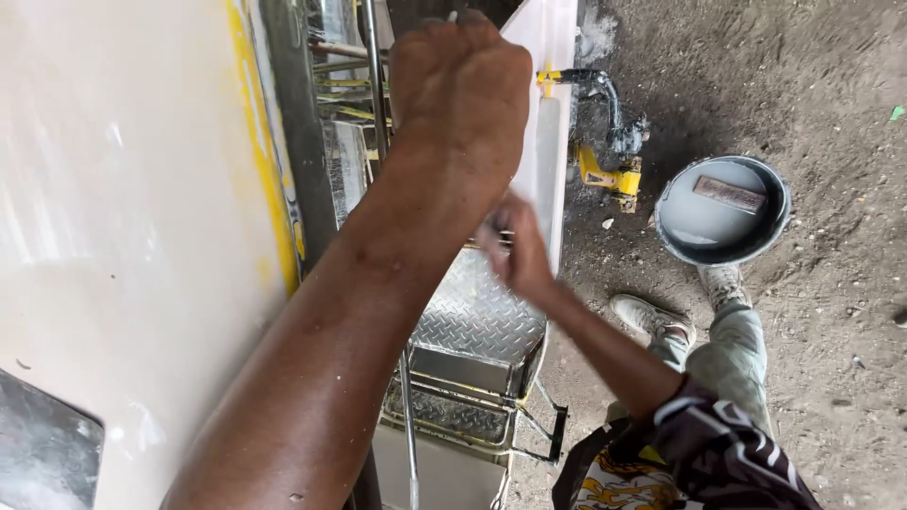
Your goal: Sanding a vehicle body panel using a sanding block and water.
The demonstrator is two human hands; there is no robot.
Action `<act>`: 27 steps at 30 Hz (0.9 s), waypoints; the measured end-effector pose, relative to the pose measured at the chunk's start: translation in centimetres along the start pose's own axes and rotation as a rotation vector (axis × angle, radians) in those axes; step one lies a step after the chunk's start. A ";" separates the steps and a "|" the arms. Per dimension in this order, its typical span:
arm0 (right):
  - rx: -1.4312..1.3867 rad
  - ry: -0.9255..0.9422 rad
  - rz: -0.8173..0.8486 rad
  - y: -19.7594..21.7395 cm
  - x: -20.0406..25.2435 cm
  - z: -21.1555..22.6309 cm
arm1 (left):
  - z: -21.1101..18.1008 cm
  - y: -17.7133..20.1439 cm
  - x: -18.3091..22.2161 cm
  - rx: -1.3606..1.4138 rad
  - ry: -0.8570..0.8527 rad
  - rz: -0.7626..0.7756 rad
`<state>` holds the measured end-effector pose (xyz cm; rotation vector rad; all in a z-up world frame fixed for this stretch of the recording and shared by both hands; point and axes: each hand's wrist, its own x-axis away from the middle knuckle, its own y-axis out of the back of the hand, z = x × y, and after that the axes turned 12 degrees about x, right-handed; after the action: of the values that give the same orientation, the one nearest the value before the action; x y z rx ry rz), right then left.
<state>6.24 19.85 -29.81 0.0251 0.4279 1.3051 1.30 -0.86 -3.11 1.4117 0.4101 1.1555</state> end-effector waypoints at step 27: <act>-0.098 -0.462 0.072 0.1 -6.8 -6.1 | 0.1 1.6 0.6 0.057 0.047 0.278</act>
<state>2.87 12.19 -33.42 0.2566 -0.0315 1.3413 1.02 -0.81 -1.44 1.5268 0.2874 1.4130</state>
